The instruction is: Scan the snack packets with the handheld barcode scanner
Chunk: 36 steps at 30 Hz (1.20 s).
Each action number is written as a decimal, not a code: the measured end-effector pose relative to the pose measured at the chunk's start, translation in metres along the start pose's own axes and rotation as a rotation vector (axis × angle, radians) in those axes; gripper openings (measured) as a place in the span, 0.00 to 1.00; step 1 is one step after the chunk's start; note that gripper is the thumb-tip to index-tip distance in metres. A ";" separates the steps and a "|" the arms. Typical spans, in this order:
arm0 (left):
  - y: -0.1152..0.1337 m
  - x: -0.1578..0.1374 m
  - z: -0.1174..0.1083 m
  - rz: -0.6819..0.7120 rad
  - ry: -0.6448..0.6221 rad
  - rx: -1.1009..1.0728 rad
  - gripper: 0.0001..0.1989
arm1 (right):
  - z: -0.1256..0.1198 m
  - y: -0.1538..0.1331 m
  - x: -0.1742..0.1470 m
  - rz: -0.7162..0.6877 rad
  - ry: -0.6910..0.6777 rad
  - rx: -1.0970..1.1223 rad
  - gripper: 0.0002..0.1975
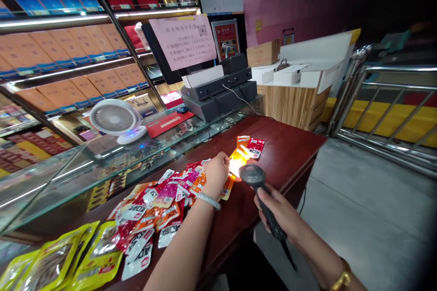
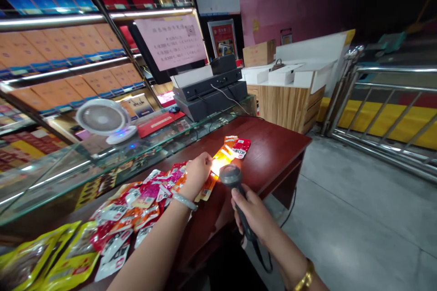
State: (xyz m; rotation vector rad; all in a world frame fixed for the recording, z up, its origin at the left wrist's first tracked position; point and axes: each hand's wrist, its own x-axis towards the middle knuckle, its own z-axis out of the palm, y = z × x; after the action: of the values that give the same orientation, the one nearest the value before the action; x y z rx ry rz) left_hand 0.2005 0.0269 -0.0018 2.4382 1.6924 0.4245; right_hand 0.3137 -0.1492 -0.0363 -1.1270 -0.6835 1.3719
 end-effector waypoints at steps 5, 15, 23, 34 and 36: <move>-0.016 -0.010 -0.011 -0.029 0.008 -0.007 0.08 | 0.016 0.002 -0.001 0.023 -0.073 0.003 0.21; -0.084 -0.019 -0.071 -0.143 -0.018 0.353 0.15 | 0.030 0.004 0.004 -0.009 -0.148 0.030 0.20; 0.025 0.027 0.001 0.123 -0.018 0.124 0.18 | 0.003 -0.002 0.003 0.013 0.042 -0.007 0.22; 0.068 0.045 0.044 0.202 -0.064 0.185 0.21 | -0.026 -0.018 0.012 -0.109 0.156 0.017 0.20; 0.058 0.036 0.038 0.229 -0.093 0.187 0.20 | -0.027 -0.022 0.015 -0.111 0.159 0.031 0.20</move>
State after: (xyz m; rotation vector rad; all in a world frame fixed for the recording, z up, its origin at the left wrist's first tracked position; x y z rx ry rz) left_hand 0.2756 0.0411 -0.0162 2.7526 1.4826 0.1809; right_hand 0.3491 -0.1369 -0.0302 -1.1432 -0.5988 1.1822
